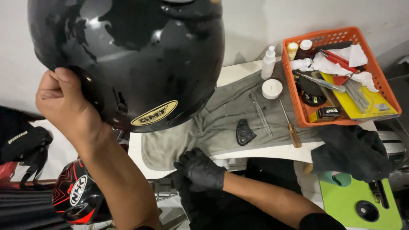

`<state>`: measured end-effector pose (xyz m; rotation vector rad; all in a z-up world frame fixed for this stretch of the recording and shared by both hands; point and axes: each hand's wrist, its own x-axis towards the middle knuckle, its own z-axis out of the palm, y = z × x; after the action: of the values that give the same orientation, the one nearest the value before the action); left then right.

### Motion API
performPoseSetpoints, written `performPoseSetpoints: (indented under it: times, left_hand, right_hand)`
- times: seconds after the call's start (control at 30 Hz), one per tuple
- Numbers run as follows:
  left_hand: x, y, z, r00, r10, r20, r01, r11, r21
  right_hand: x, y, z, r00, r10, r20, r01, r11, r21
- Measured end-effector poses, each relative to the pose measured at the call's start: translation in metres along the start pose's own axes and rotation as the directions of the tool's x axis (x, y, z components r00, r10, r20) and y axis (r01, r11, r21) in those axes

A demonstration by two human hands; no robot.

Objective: The person removes the visor from a black motorcycle helmet and then uses a screwdriver to unscrew the fasteners on both sides of the helmet shell. The person manipulates the helmet and visor throughout the process.

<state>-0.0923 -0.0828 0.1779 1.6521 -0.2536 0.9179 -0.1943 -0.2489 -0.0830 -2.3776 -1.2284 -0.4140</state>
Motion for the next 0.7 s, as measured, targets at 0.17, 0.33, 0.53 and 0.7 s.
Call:
performPoseSetpoints:
  times: [0.17, 0.33, 0.53, 0.7]
  left_hand:
    - [-0.003, 0.003, -0.001, 0.999, -0.048, -0.013, 0.047, 0.997, -0.056]
    - [-0.008, 0.001, 0.002, 0.997, -0.068, -0.036, 0.064, 0.992, -0.109]
    - [-0.011, 0.0, 0.012, 0.996, -0.083, -0.028, 0.078, 0.985, -0.151]
    - [-0.017, -0.006, 0.019, 0.991, -0.133, -0.003, 0.13, 0.977, -0.17]
  right_hand:
    - [0.006, 0.06, -0.002, 0.969, 0.232, -0.085, -0.189, 0.918, 0.348]
    - [0.013, 0.147, -0.007, 0.885, 0.452, -0.111, -0.462, 0.881, -0.102]
    - [-0.004, 0.152, -0.028, 0.879, 0.46, -0.123, -0.476, 0.858, -0.192]
    - [-0.027, 0.155, -0.054, 0.871, 0.475, -0.124, -0.491, 0.831, -0.263]
